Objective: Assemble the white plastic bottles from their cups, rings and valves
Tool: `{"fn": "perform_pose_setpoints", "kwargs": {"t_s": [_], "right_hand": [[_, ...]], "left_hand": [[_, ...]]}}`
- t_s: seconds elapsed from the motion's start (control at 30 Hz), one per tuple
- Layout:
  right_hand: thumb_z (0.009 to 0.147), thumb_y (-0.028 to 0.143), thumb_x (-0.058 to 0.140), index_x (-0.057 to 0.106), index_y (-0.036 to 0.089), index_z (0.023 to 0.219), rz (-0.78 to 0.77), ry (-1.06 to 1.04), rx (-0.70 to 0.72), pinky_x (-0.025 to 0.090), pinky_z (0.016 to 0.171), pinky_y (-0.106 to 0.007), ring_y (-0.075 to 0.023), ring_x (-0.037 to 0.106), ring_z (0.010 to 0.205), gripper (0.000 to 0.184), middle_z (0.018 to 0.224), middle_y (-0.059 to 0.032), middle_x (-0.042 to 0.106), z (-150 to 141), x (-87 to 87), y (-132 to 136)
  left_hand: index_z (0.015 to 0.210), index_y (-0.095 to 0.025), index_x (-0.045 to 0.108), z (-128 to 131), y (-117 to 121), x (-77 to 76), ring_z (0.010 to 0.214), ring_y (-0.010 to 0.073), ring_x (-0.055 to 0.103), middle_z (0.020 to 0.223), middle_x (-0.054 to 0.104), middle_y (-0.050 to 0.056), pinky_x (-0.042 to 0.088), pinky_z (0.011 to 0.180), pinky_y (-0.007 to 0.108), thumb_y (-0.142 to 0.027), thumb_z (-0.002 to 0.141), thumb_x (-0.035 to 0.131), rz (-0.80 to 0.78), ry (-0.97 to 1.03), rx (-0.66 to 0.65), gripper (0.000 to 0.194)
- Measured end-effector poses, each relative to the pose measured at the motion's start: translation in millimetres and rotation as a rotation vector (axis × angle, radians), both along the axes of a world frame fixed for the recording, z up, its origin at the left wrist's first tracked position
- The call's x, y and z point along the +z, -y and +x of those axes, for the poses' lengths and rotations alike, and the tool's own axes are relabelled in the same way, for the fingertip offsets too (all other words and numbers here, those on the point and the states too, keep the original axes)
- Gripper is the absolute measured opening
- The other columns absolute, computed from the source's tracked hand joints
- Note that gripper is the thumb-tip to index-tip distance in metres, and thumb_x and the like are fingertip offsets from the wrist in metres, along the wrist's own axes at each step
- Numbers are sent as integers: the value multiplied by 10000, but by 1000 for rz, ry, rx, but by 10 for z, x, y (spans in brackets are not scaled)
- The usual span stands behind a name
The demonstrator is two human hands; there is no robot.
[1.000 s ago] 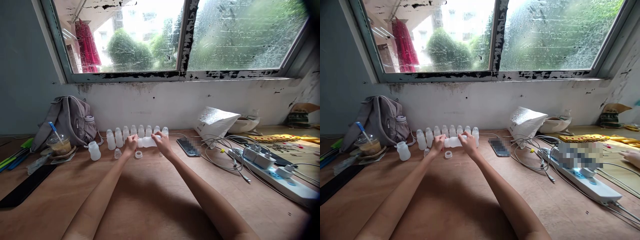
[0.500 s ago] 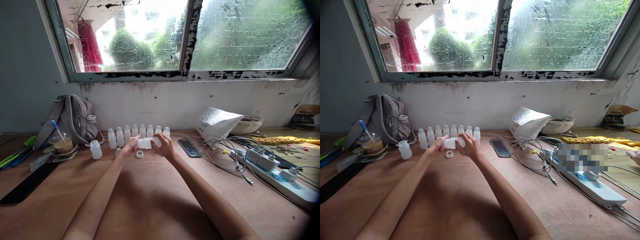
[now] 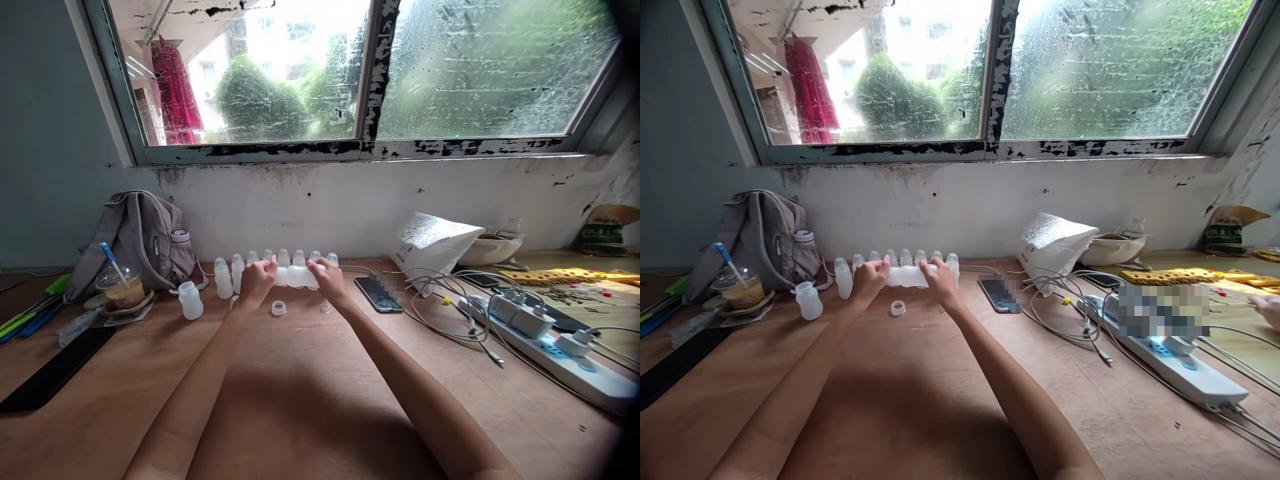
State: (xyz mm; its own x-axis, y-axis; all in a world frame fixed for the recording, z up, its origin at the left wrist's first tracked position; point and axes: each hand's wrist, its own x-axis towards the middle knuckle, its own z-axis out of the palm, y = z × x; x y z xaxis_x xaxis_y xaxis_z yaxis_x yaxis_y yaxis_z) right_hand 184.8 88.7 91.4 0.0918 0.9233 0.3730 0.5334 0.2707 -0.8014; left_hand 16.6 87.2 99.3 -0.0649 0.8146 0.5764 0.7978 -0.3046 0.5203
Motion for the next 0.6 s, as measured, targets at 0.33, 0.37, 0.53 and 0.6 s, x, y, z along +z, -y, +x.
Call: {"fn": "perform_pose_setpoints", "kwargs": {"t_s": [0.33, 0.37, 0.53, 0.6], "right_hand": [[739, 470, 387, 540, 153, 829, -212, -299, -74, 306, 329, -199, -83, 370, 397, 364, 586, -14, 478, 343, -111, -268], [732, 470, 395, 541, 155, 817, -202, -297, -80, 307, 330, -198, -84, 371, 399, 357, 584, -11, 477, 357, -118, -276], [700, 484, 407, 548, 170, 763, -116, -256, -120, 317, 353, -209, -101, 380, 427, 350, 563, 1, 467, 321, -148, -276], [692, 497, 403, 548, 179, 725, -69, -234, -136, 336, 384, -216, -118, 407, 470, 351, 575, -3, 480, 299, -152, -270]], "left_hand": [[802, -221, 654, -333, -97, 107, 821, 186, 560, 898, 608, 33, 403, 710, 246, -514, 737, 487, -50, -37, -108, 344], [834, -224, 649, -383, -124, 96, 855, 199, 553, 933, 597, 37, 404, 736, 259, -506, 709, 526, -102, -83, -116, 333], [1012, -210, 561, -524, -269, -85, 986, 228, 513, 1044, 569, 54, 399, 800, 273, -401, 647, 618, -380, -297, -234, 416], [1010, -219, 553, -539, -315, -186, 994, 220, 514, 1054, 570, 46, 408, 788, 256, -362, 627, 636, -445, -323, -261, 418]]}}
